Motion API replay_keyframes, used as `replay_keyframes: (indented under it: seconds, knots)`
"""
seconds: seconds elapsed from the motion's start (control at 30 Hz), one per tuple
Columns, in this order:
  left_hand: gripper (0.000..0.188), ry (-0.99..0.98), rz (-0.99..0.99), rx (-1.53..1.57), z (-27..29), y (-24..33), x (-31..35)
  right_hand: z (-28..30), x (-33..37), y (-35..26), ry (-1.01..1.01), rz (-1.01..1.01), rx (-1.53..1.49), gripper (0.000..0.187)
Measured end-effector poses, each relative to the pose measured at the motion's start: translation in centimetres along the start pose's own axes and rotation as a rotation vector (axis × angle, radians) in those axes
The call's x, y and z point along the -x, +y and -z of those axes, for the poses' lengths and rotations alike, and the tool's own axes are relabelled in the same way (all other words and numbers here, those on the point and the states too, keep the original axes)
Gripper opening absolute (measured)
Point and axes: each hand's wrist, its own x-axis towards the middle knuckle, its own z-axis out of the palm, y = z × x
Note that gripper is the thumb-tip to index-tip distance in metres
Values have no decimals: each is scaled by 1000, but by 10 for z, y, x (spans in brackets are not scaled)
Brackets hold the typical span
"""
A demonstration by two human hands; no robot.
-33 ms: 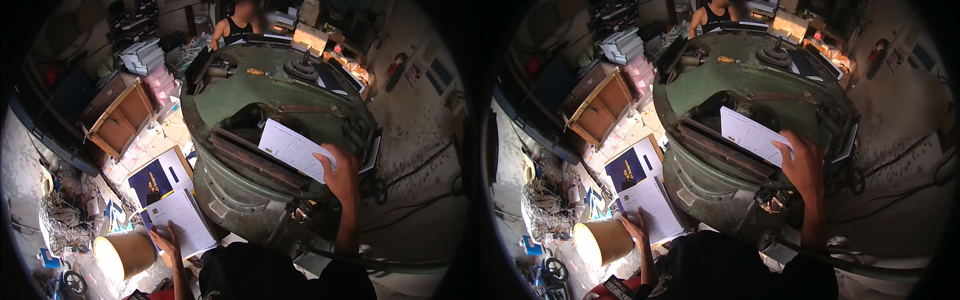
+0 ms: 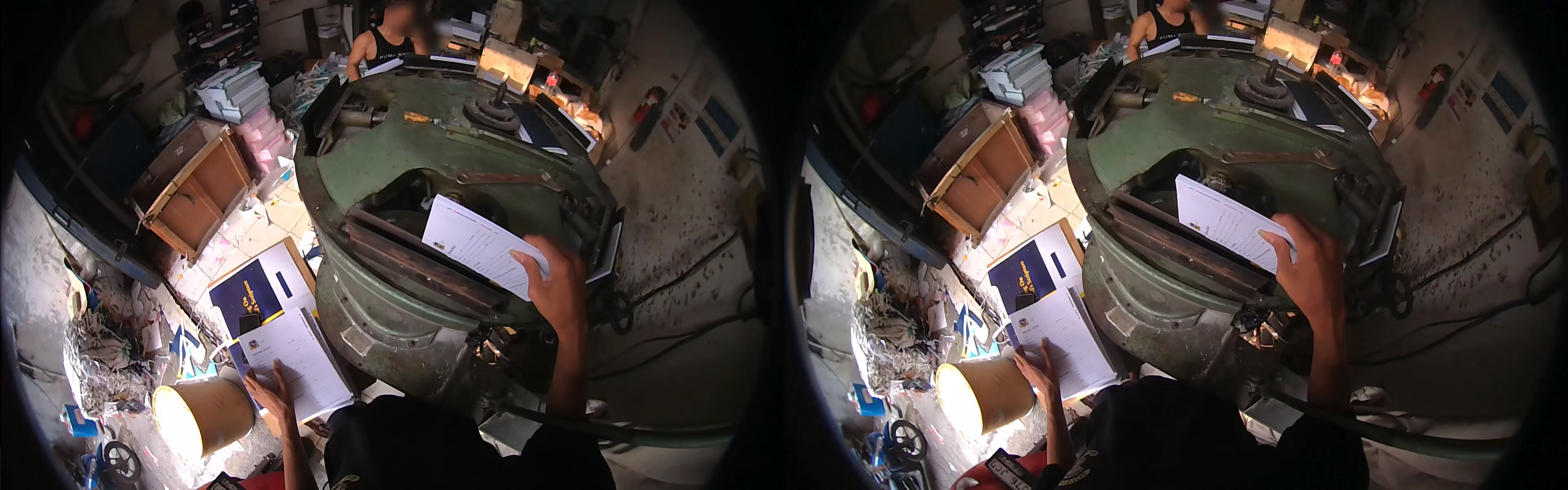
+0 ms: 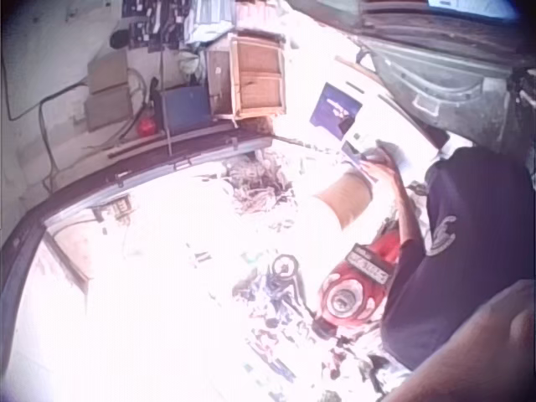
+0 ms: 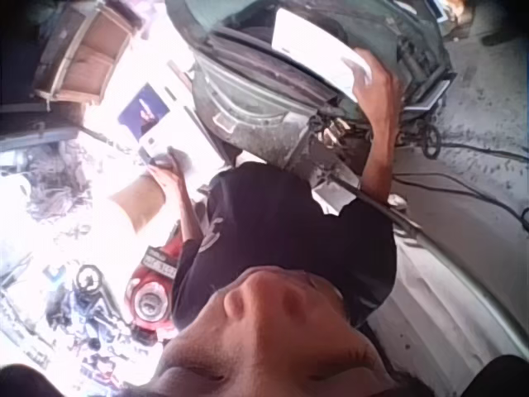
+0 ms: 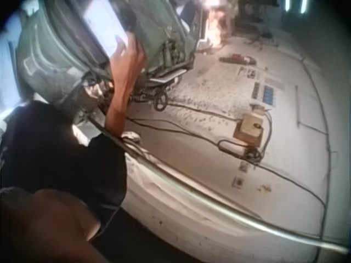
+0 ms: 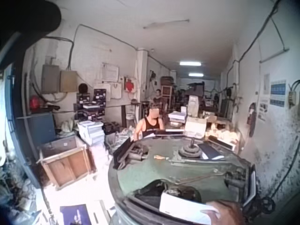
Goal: The person feeds sheets of paper into the slots of a rotating circular machine by hand while holding and viewing documents.
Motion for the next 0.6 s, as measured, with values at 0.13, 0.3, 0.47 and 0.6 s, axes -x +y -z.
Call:
replay_keyframes:
  seconds: [0.13, 0.3, 0.47, 0.6]
  knots:
    - [65, 28, -58, 15, -2, -6, 1, -3, 0, -3, 19, 40, 4, 17]
    - [63, 0, -62, 69, 3, 2, -1, -8, -4, -1, -38, 192, 111, 18]
    - [63, 1, -58, 40, 1, 0, 0, -17, 4, 15, -50, 146, 193, 13]
    - [63, -1, -45, 36, 4, 5, 0, -13, 8, 13, -76, -154, 250, 12]
